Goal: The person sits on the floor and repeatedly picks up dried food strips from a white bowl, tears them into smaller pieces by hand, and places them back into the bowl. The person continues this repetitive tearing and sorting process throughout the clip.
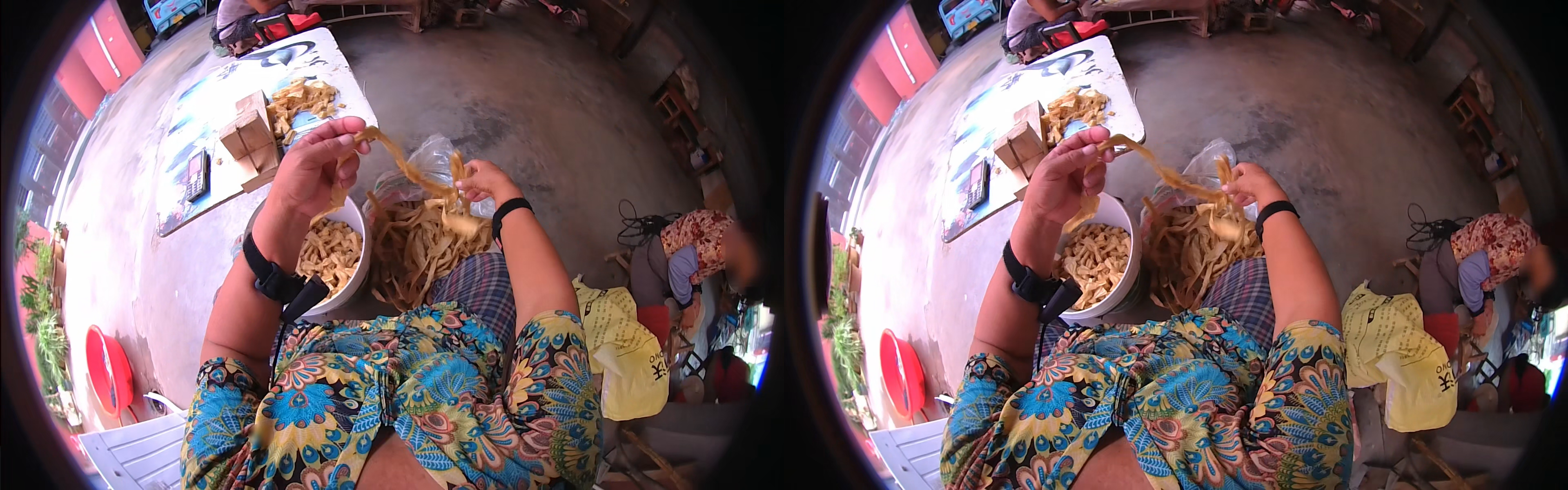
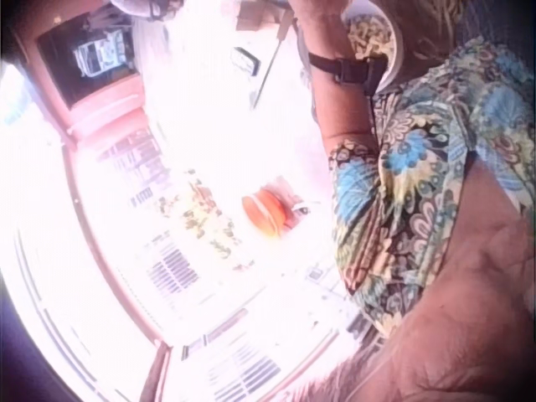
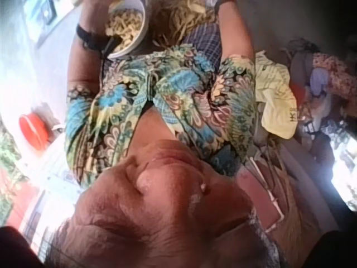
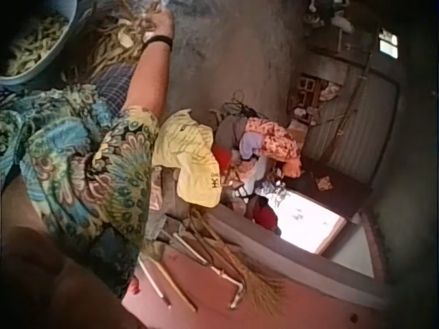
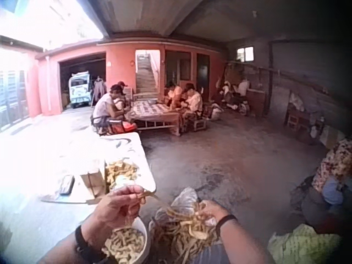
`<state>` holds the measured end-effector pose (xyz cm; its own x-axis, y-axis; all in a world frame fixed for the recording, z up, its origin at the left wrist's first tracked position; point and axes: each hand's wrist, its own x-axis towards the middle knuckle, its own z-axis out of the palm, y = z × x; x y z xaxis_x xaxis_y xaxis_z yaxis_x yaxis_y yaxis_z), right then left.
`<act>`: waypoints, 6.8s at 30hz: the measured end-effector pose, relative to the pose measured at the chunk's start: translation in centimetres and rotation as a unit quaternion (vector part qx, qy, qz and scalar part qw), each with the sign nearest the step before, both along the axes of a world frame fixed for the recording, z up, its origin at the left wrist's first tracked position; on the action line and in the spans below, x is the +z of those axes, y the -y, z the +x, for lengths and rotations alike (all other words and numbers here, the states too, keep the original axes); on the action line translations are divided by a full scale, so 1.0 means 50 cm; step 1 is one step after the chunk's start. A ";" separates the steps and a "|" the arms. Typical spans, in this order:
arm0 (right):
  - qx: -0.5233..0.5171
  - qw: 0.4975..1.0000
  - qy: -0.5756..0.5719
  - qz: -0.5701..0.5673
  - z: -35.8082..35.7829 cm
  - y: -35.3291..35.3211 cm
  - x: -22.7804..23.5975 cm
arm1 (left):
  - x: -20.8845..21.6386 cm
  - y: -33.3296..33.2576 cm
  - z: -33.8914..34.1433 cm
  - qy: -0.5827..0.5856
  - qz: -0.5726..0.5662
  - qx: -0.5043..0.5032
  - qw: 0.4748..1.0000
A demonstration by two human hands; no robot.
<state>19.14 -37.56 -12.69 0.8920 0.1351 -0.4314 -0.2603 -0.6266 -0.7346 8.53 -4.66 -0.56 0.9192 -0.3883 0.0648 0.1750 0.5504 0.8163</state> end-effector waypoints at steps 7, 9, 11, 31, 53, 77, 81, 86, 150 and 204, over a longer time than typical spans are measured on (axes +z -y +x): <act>0.107 0.904 0.283 0.303 -0.069 -0.234 0.218 | 0.014 -0.009 -0.011 0.043 0.099 -0.093 0.990; 0.205 0.887 0.153 0.385 -0.148 -0.309 0.280 | 0.039 -0.017 -0.025 0.076 0.130 -0.072 0.986; 0.279 0.840 0.106 0.452 -0.190 -0.345 0.299 | 0.062 -0.043 -0.039 0.123 0.201 -0.026 0.971; 0.148 0.889 0.248 0.356 -0.163 -0.370 0.161 | -0.006 -0.135 -0.191 -0.063 0.261 0.065 0.961; 0.248 0.768 0.473 0.354 -0.273 -0.415 0.195 | -0.010 -0.072 -0.173 0.027 0.012 0.102 0.994; 0.034 0.768 -0.036 0.639 -0.251 -0.446 0.135 | -0.107 -0.044 -0.138 0.071 0.028 0.304 0.950; 0.114 0.863 0.173 0.461 -0.255 -0.446 0.141 | -0.109 -0.063 -0.152 0.128 0.183 0.323 0.920; 0.265 0.839 0.363 0.305 -0.246 -0.428 0.151 | -0.125 -0.115 -0.164 0.375 0.567 0.416 0.603; 0.034 0.870 0.129 0.474 -0.138 -0.373 0.148 | -0.241 -0.184 -0.136 -0.225 0.453 0.088 0.858; 0.093 0.782 0.012 0.616 -0.165 -0.372 0.190 | -0.016 -0.088 -0.191 0.364 0.635 0.215 0.647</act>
